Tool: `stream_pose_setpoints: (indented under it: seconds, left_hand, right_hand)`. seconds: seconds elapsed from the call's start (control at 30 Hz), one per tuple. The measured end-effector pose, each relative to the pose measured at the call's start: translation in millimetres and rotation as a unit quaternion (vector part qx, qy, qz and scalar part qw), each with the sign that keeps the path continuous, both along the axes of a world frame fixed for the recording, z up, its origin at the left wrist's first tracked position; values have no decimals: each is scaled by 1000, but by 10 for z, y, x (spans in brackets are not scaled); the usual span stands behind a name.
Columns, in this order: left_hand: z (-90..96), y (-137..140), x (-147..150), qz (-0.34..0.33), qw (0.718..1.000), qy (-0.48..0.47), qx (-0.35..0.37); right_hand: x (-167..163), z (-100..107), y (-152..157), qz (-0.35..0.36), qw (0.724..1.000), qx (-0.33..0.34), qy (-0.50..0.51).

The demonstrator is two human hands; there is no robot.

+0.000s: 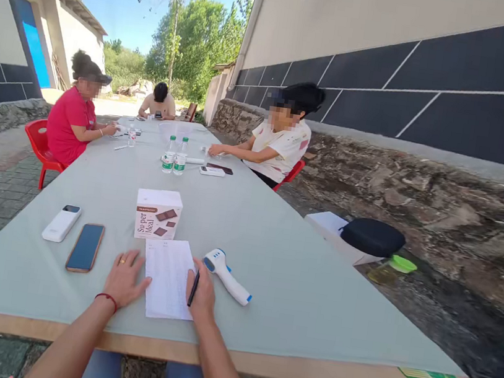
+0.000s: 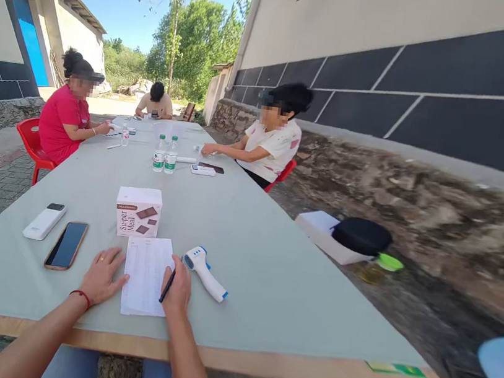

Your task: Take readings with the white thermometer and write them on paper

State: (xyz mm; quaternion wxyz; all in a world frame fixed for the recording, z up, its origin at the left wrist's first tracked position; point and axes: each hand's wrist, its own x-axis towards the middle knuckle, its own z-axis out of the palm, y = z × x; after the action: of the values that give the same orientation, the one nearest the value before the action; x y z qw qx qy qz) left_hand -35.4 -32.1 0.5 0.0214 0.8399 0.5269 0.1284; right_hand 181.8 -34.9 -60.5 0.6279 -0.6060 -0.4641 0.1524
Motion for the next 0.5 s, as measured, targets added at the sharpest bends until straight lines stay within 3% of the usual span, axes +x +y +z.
stream_pose_setpoints:
  seconds: [0.17, 0.3, 0.4, 0.5]
  left_hand:
    - [69, -50, 17, -5, 1000, 3, -18]
    - [82, -57, 24, -2, 1000, -3, -23]
    - [71, -56, 29, -1, 1000, -12, -23]
    - [58, -57, 38, 1, 999, -25, -25]
  right_hand:
    - [22, -155, 16, 20, 999, -38, 15]
    - [131, -125, 23, 46, 995, -30, -85]
    - [264, -17, 54, 103, 966, -32, -233]
    - [359, 84, 91, 136, 912, -60, -383]
